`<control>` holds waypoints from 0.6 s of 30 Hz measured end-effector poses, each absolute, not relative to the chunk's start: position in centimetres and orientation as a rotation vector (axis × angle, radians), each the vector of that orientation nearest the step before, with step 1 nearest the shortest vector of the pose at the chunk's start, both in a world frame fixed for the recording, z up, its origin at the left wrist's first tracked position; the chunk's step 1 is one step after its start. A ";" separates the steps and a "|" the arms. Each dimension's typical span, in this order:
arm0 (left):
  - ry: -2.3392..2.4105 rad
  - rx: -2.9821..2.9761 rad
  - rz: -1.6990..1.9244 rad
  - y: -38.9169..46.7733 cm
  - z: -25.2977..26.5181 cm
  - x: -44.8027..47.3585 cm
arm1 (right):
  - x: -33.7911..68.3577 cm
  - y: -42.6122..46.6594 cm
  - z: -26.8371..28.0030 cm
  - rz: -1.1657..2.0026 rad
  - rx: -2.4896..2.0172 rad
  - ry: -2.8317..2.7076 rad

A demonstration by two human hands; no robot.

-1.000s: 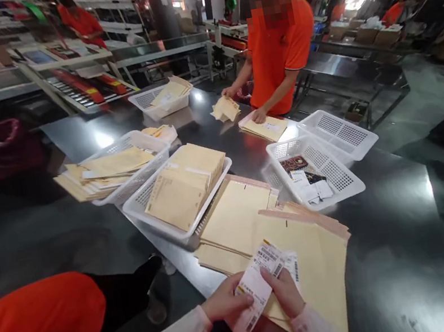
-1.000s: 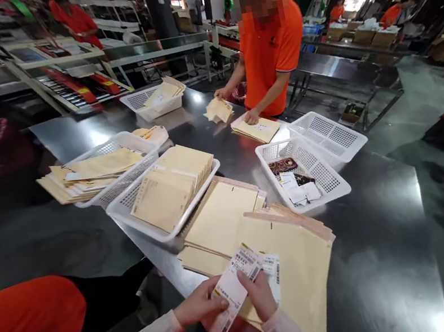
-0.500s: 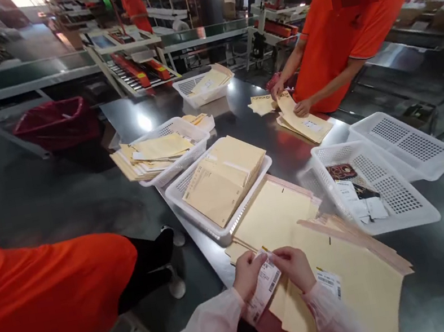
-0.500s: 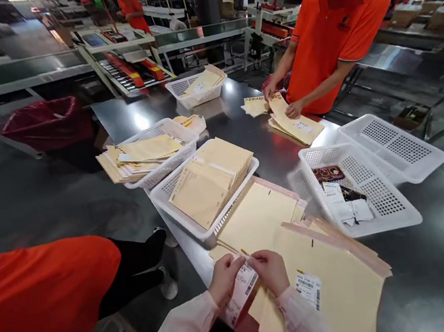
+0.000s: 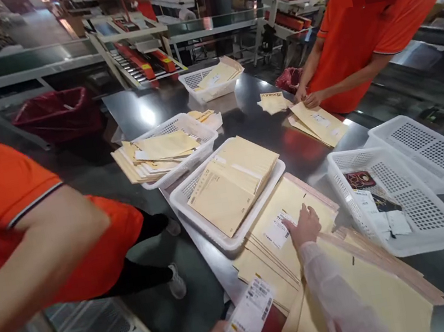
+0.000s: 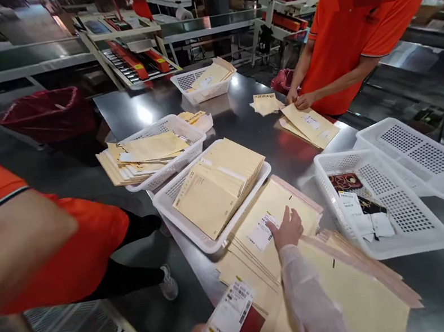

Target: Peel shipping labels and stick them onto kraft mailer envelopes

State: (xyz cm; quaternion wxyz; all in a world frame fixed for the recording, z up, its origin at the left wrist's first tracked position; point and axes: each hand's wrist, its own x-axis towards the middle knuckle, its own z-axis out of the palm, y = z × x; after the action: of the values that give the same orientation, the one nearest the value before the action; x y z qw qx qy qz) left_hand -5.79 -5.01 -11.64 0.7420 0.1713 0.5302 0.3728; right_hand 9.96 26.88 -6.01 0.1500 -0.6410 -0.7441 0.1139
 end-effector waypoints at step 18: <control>1.641 1.528 0.754 17.7 -4.4 -2.2 | 24.9 12.2 -7.0 0.062 -2.276 -2.600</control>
State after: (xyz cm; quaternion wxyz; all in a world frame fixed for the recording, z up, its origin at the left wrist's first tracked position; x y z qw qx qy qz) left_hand -2.18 17.67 -4.39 0.3782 0.5980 0.6421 0.2950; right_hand 24.94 12.24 -7.02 -0.1565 -0.6503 -0.7431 0.0177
